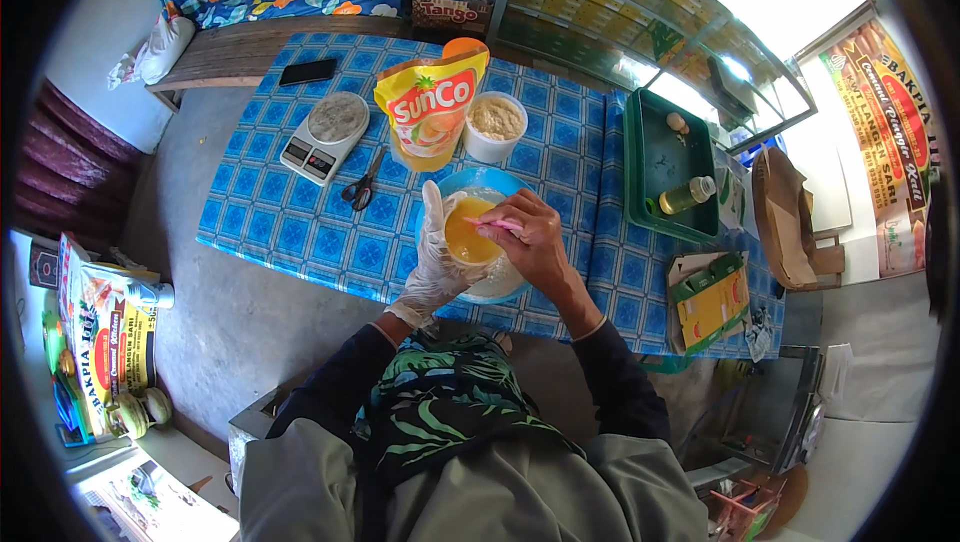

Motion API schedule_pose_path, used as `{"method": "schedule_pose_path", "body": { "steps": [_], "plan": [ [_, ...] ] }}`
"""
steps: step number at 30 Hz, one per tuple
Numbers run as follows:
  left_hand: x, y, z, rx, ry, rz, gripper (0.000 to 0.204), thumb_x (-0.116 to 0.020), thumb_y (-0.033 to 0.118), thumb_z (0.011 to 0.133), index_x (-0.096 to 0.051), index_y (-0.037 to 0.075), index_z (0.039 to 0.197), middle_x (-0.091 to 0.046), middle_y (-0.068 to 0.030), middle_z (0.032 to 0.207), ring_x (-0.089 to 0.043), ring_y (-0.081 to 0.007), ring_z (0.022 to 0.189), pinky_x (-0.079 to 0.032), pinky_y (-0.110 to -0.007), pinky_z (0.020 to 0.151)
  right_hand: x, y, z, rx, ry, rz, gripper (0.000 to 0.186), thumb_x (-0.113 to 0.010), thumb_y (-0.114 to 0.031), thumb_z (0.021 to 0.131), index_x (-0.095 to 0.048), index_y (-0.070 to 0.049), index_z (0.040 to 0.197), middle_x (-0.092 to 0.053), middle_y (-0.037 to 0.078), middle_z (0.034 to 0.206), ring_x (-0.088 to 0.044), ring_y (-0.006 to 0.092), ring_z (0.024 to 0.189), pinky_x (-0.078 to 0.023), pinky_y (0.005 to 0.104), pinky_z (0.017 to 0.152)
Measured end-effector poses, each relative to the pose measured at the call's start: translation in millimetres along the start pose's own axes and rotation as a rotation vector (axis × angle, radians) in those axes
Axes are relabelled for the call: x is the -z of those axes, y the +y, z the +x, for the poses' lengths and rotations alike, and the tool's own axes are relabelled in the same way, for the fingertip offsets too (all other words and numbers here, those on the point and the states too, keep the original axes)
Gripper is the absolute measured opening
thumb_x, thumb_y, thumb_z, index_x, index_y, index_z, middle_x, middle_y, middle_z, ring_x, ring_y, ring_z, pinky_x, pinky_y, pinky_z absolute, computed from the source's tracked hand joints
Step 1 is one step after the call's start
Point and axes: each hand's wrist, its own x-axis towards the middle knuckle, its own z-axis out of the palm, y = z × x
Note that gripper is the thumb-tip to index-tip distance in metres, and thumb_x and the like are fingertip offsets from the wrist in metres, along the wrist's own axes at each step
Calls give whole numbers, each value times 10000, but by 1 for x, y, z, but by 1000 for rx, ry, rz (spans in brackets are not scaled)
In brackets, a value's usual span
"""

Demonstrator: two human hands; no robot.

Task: The person adds water and oil into a bowl containing white flour and mixes them together by hand.

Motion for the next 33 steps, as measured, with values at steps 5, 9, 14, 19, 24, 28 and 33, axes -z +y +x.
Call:
{"method": "schedule_pose_path", "body": {
  "steps": [5,9,14,19,24,28,33],
  "plan": [
    [3,-12,-6,118,18,105,1364,-897,124,602,81,-21,1542,-493,-170,1299,-532,-302,1152,-431,-400,1027,2,-5,-12,-382,128,132,90,-764,-22,766,-705,-6,833,-696,81,760,-652,188,687,-507,302,622],
    [-1,-21,-9,166,11,127,1381,-907,178,574,57,-65,1531,-480,-183,1313,-503,-329,1183,-390,-413,1058,-13,1,-28,-589,262,429,80,-757,-19,789,-705,17,839,-725,86,780,-668,134,681,-522,271,648],
    [-2,-19,-9,183,-35,86,1365,-899,174,592,59,-57,1536,-454,-197,1333,-487,-325,1205,-374,-407,1072,-15,-2,-28,-539,233,434,102,-779,-49,787,-716,9,842,-731,74,791,-670,131,702,-526,275,660],
    [2,-22,-10,123,-46,96,1370,-900,176,597,70,-51,1538,-449,-205,1339,-482,-337,1226,-382,-412,1068,-5,5,-15,-153,91,60,138,-796,-59,752,-723,-34,866,-701,83,786,-634,211,710,-506,309,646],
    [7,-29,-8,173,-100,230,1370,-900,192,599,69,-47,1538,-449,-234,1360,-489,-379,1224,-396,-433,1058,-11,5,-31,-418,171,118,122,-797,-46,754,-727,-29,853,-705,76,776,-639,180,696,-503,291,646],
    [8,-30,-6,148,-125,295,1373,-903,200,599,68,-44,1538,-447,-254,1362,-490,-398,1209,-397,-448,1051,-28,7,-42,-685,341,494,113,-794,-39,777,-731,-8,866,-718,57,769,-644,108,689,-508,263,665],
    [10,-23,-4,53,-138,375,1358,-893,149,609,76,-22,1545,-443,-257,1363,-486,-403,1206,-399,-449,1047,-28,11,-31,-620,314,506,112,-791,-6,774,-737,-3,872,-728,58,790,-658,96,735,-523,236,699]
  ]
}}
